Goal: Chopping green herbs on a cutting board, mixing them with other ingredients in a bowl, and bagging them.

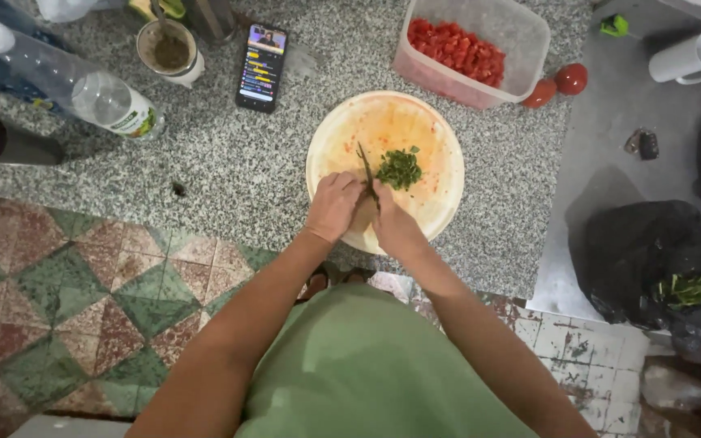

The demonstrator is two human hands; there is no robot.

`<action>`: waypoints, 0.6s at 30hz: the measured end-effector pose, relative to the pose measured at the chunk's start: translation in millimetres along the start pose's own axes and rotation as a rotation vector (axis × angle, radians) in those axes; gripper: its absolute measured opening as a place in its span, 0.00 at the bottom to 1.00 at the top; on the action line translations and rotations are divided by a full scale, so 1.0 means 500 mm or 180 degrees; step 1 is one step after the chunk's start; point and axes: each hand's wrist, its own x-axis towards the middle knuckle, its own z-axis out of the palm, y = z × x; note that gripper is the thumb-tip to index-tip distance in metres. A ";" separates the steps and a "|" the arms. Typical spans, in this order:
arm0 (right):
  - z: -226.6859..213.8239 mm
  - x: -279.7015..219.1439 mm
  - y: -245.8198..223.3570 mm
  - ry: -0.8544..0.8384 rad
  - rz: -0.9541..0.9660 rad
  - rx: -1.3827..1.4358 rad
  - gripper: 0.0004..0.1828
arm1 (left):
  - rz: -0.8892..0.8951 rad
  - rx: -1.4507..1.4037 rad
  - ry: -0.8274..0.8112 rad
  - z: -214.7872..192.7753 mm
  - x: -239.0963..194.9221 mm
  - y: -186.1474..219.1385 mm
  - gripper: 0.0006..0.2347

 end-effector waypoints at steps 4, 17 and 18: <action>-0.045 -0.027 -0.042 -0.0342 0.0389 -0.0196 0.31 | -0.0227 -0.0158 -0.0118 -0.058 0.014 0.021 0.05; -0.014 -0.005 -0.005 -0.0133 0.0147 -0.0110 0.31 | 0.0133 0.0029 0.0359 -0.028 -0.003 0.019 0.04; -0.030 -0.004 -0.003 -0.0235 0.0126 -0.0172 0.31 | 0.0128 0.0051 0.0362 -0.040 -0.006 0.025 0.05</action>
